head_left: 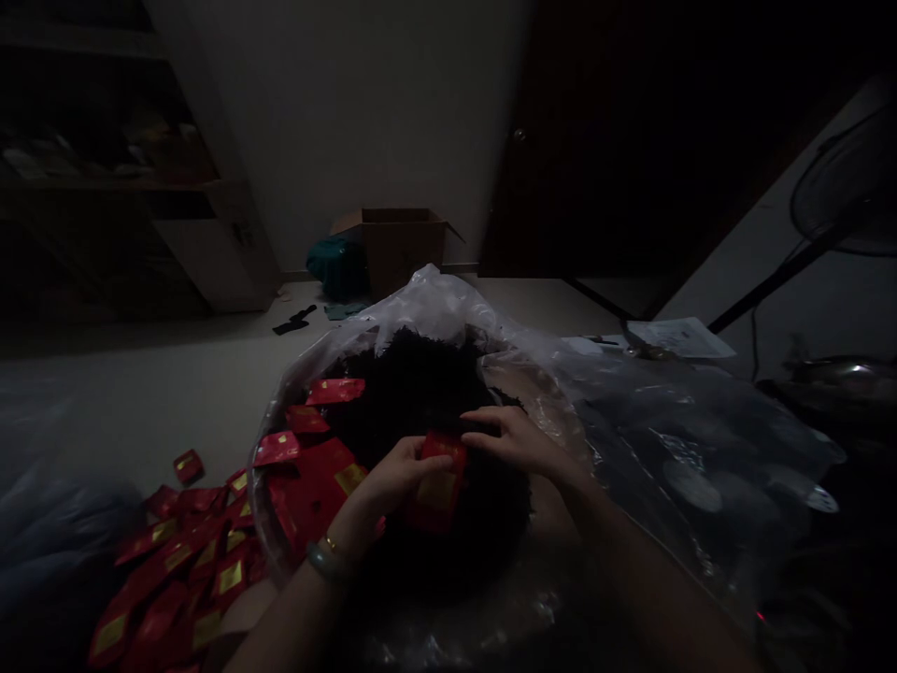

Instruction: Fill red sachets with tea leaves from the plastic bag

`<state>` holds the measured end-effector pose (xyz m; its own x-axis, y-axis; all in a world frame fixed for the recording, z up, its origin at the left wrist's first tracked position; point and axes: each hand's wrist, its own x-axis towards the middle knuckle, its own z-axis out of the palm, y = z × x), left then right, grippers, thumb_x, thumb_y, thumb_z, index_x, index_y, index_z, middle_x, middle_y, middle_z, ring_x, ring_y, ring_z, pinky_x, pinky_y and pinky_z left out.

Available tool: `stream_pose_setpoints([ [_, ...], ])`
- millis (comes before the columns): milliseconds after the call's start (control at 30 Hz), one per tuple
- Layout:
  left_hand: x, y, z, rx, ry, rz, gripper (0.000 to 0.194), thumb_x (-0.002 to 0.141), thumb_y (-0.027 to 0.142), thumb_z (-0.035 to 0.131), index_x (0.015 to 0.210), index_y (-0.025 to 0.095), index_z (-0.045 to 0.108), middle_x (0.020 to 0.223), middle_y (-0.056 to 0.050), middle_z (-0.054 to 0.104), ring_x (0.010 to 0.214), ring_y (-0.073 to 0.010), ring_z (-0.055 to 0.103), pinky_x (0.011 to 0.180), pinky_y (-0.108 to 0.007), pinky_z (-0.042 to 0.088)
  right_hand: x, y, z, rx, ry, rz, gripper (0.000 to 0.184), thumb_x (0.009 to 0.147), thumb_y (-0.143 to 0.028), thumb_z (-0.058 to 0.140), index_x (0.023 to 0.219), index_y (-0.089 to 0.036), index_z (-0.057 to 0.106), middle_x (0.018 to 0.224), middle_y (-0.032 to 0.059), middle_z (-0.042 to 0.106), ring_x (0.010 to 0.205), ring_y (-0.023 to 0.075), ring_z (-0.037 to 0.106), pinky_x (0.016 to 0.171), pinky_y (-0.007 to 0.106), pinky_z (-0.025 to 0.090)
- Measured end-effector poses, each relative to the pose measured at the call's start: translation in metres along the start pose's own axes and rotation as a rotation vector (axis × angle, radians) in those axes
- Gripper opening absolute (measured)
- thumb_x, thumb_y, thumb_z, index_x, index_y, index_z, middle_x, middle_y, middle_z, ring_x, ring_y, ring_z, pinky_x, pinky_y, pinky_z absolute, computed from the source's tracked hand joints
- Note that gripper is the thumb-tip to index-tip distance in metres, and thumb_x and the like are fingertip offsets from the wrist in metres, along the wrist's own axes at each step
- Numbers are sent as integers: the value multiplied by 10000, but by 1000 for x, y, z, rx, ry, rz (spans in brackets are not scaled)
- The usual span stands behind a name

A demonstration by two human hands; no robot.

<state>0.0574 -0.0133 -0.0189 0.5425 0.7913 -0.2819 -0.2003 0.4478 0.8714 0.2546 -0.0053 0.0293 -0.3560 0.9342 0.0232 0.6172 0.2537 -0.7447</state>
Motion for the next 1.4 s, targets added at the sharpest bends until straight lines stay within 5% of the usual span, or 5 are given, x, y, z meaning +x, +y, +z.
stream_pose_setpoints([
  [567,7,2,2,-45,364,174,424,519,432,838,765,129,673,671,-15,696,584,-146,617,588,-239,462,12,50,-7,-356,-137,296,275,766,-324,656,986,-163,696,971,93,729,844,241,672,677,279,476],
  [767,6,3,8,39,270,154,419,549,487,807,734,126,700,644,-12,690,574,-137,585,560,-224,411,11,16,22,102,79,5,262,809,-375,605,976,-185,676,973,53,718,894,200,651,779,291,490],
  [1100,10,-5,1,88,232,190,490,633,604,709,554,125,639,507,12,585,487,-91,448,526,-228,315,9,6,36,322,132,37,251,745,-412,594,680,-174,639,676,14,657,660,165,598,615,263,459],
  [1233,15,-6,-3,-41,171,104,465,685,577,659,707,115,705,638,-48,682,630,-177,596,668,-279,421,11,10,27,310,64,147,296,753,-464,546,706,-179,609,594,-12,582,529,132,521,483,236,391],
  [1400,17,-2,-8,124,446,193,358,802,432,494,830,152,714,817,-72,716,672,-182,620,662,-276,430,7,32,-14,103,149,171,335,733,-511,554,683,-186,618,586,4,589,511,141,518,446,239,375],
])
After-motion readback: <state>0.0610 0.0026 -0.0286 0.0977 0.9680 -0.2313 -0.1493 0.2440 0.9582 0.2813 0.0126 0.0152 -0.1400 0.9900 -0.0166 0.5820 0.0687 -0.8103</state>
